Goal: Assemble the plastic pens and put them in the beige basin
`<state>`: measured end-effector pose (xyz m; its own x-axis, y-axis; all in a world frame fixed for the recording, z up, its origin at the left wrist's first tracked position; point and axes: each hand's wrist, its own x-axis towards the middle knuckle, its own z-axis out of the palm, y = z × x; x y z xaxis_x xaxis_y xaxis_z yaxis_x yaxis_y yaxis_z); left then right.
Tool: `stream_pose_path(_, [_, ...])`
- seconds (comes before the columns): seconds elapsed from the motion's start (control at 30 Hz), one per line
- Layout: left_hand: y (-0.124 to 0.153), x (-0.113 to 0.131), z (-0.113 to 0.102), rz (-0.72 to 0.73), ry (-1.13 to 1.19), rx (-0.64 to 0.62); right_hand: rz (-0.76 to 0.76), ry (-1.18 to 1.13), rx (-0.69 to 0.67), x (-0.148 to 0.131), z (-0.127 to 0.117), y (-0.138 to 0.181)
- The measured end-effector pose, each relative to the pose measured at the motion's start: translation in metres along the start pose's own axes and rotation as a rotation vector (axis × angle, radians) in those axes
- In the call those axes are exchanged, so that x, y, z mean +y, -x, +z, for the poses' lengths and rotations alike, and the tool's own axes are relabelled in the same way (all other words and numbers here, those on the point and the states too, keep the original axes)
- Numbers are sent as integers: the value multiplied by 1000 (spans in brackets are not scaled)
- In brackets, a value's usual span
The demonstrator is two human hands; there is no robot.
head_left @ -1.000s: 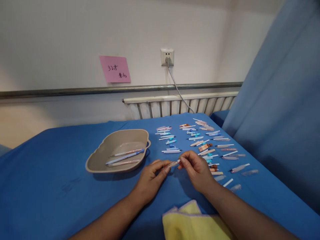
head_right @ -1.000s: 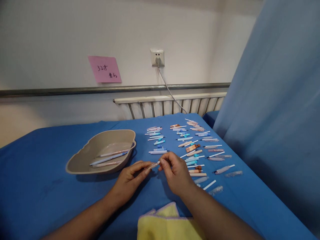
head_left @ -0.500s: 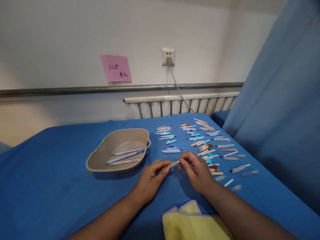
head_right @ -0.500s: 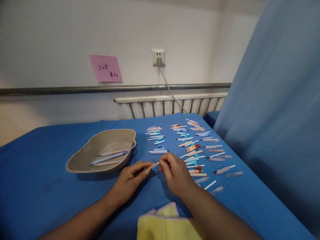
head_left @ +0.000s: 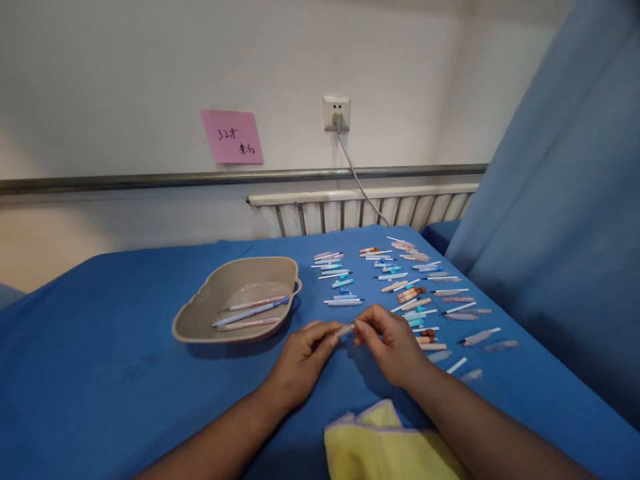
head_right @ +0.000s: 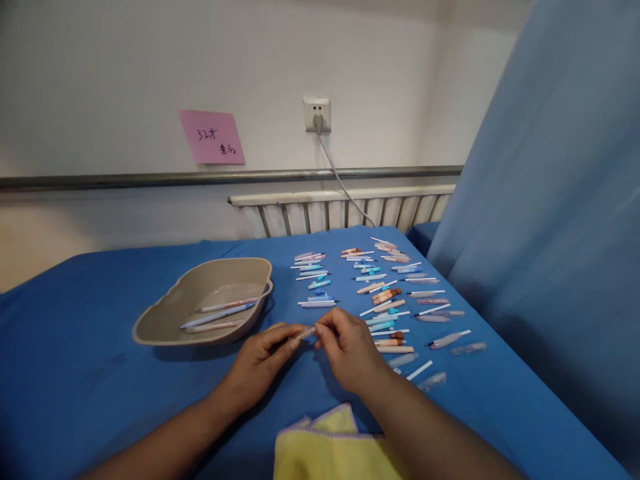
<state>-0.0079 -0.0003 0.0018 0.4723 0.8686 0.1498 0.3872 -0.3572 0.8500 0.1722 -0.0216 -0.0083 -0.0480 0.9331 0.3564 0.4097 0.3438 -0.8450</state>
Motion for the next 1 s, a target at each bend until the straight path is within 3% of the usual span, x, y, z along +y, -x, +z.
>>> stream_pose_path(0.37, [1, 5, -1, 4, -34, -26, 49, -17, -17, 4, 2, -2])
stream_pose_path(0.7, [2, -1, 2, -162, 89, -93, 68, -27, -28, 7, 2, -2])
stream_pose_path(1.0, [1, 0, 3, -192, 159, -142, 38, 16, -54, 4, -3, -1])
